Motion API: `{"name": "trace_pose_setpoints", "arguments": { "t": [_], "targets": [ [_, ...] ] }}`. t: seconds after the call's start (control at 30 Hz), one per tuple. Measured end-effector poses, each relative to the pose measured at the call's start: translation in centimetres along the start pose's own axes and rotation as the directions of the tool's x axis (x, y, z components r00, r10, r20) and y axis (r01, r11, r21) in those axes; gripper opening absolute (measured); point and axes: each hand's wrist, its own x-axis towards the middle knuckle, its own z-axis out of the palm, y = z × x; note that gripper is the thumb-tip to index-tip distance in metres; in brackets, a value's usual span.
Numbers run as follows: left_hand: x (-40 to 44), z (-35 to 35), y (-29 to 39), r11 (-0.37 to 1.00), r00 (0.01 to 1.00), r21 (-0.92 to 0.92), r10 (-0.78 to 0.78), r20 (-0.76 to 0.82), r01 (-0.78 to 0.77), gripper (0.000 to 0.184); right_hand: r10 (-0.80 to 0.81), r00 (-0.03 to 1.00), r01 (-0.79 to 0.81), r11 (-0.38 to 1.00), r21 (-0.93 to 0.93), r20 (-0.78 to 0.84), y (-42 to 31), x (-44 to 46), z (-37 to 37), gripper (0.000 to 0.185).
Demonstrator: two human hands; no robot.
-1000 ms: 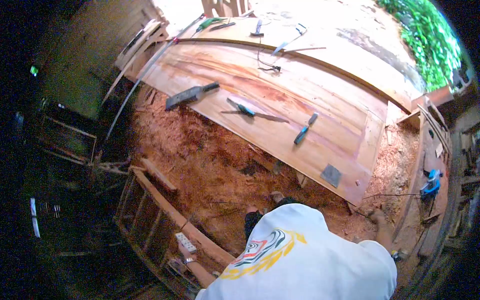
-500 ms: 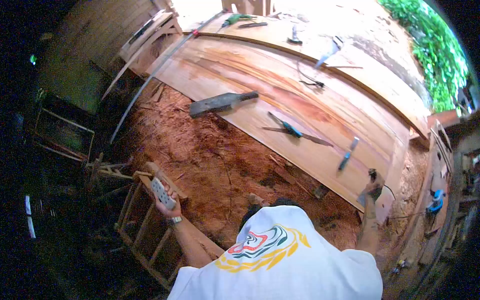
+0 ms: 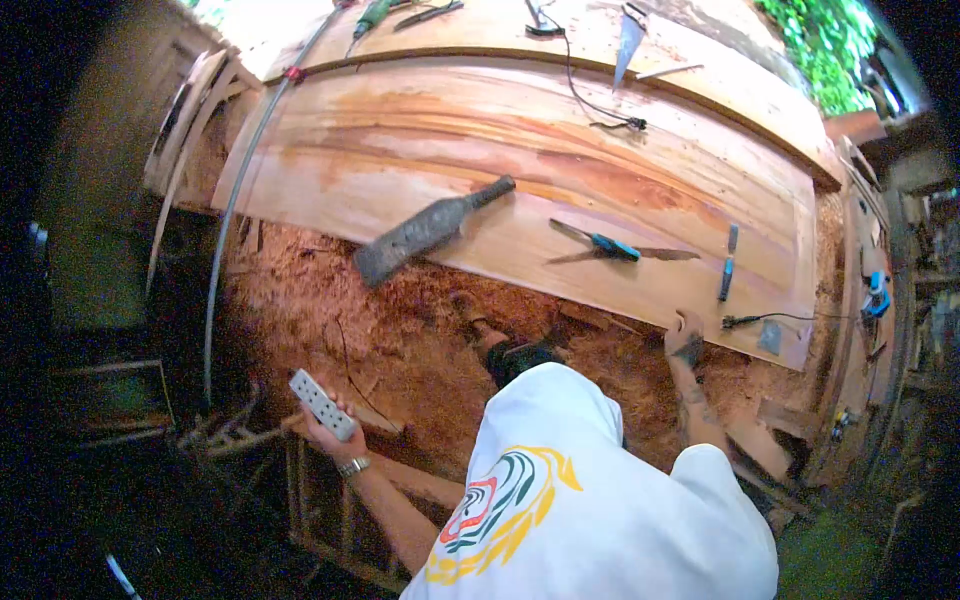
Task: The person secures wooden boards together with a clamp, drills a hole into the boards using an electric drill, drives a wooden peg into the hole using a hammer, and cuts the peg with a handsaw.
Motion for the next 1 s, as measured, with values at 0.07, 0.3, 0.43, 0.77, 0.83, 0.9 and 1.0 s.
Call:
{"name": "trace_pose_setpoints", "arguments": {
  "t": [0.07, 0.3, 0.43, 0.77, 0.83, 0.9, 1.0],
  "targets": [
    [4.4, 0.6, 0.9, 0.998, 0.996, 0.016, -0.056, 0.069, 0.055, 0.056, 0.097, 0.991, -0.099, 0.995, -0.012, -0.090, -0.2, -0.4, 5.3, 0.020],
    [19.7, 5.1, 8.2, 0.958, 0.965, -0.152, -0.221, 0.143, 0.242, 0.057, 0.252, 0.960, -0.239, 0.965, 0.111, -0.119, -17.6, 3.9, 12.9, 0.015],
    [28.8, 7.8, 9.2, 0.657, 0.845, -0.569, -0.212, 0.490, 0.495, 0.056, 0.102, 0.984, -0.078, 0.984, 0.159, -0.147, -28.0, 10.4, 14.4, 0.015],
    [39.3, 15.4, 0.0, 0.827, 0.840, -0.276, -0.363, 0.404, 0.490, 0.034, -0.279, 0.603, -0.583, 0.486, 0.651, 0.748, -63.4, 9.0, 19.9, 0.042],
    [41.2, 14.6, 0.0, 0.857, 0.816, -0.167, -0.379, 0.437, 0.488, 0.036, -0.420, 0.563, -0.617, 0.359, 0.700, 0.712, -69.0, 6.1, 22.6, 0.047],
    [43.2, 13.2, 1.2, 0.871, 0.739, -0.016, -0.407, 0.537, 0.491, 0.038, -0.484, 0.586, -0.608, 0.269, 0.747, 0.650, -73.5, 4.3, 26.2, 0.048],
    [47.9, 10.7, 2.1, 0.797, 0.563, 0.042, -0.461, 0.686, 0.602, 0.042, -0.195, 0.726, -0.607, 0.268, 0.748, 0.659, -81.5, 3.0, 28.4, 0.050]
  ]
}}
